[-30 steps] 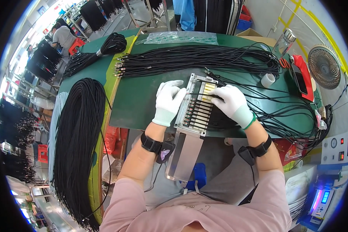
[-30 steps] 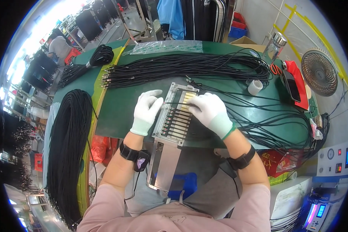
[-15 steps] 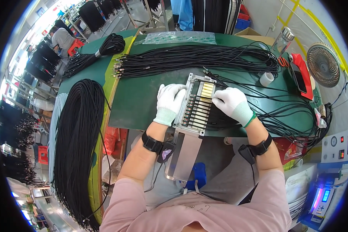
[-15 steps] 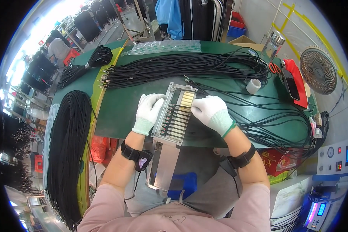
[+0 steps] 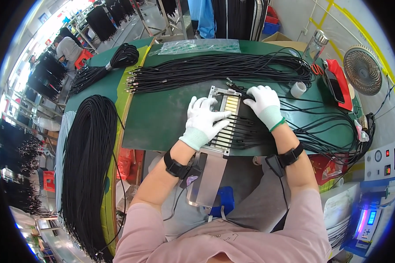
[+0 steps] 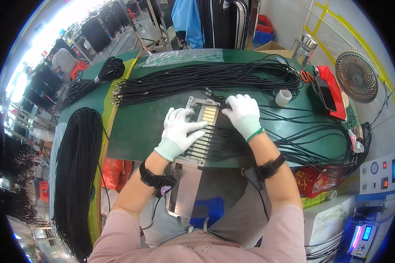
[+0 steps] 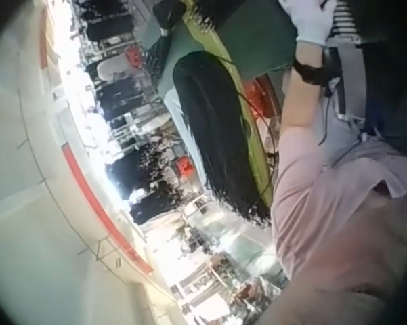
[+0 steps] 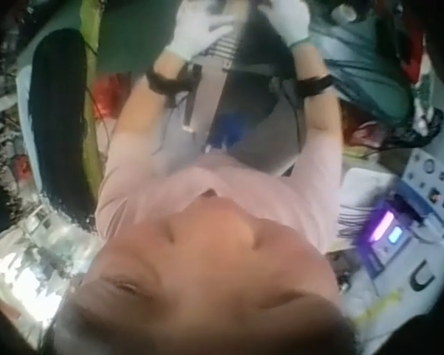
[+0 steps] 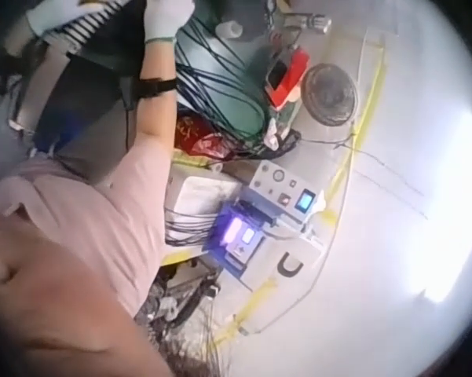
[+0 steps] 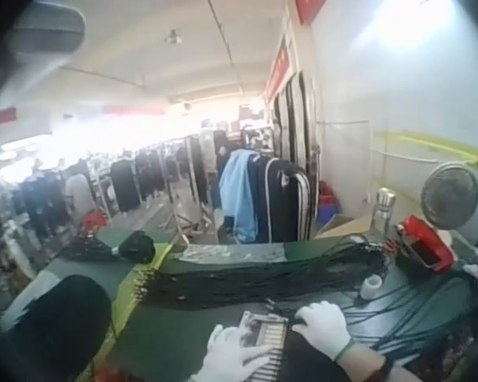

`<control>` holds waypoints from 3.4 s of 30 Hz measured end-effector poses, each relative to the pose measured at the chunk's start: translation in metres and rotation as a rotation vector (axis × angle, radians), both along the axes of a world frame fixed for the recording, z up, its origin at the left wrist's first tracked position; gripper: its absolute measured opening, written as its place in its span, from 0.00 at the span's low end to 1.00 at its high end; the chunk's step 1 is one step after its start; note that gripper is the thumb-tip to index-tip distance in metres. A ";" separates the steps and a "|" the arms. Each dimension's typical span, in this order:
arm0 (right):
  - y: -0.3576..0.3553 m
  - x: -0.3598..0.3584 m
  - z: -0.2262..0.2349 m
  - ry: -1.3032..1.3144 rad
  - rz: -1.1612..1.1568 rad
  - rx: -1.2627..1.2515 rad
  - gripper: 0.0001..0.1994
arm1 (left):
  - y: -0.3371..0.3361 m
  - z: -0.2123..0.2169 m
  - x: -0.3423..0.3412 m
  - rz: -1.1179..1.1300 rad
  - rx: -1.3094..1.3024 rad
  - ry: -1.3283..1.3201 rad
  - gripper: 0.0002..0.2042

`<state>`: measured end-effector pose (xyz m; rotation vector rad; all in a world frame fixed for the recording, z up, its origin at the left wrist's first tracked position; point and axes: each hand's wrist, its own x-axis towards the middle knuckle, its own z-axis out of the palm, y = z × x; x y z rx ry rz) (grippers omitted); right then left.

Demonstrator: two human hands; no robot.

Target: The recorder organizes bundles of black wires, places them into a specialized jig, and processes them through an industrial machine.

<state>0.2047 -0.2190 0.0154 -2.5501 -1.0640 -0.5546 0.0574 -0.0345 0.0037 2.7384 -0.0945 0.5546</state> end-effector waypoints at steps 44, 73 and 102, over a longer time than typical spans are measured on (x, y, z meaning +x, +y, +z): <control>0.002 -0.030 0.013 -0.011 0.305 0.023 0.05 | 0.028 -0.006 0.003 0.151 -0.450 -0.052 0.10; -0.011 -0.005 0.025 0.259 0.313 0.134 0.07 | 0.014 0.001 -0.009 0.013 -0.268 -0.143 0.08; -0.007 -0.026 0.022 0.296 0.326 -0.009 0.06 | 0.036 -0.017 -0.001 0.159 -0.411 -0.148 0.10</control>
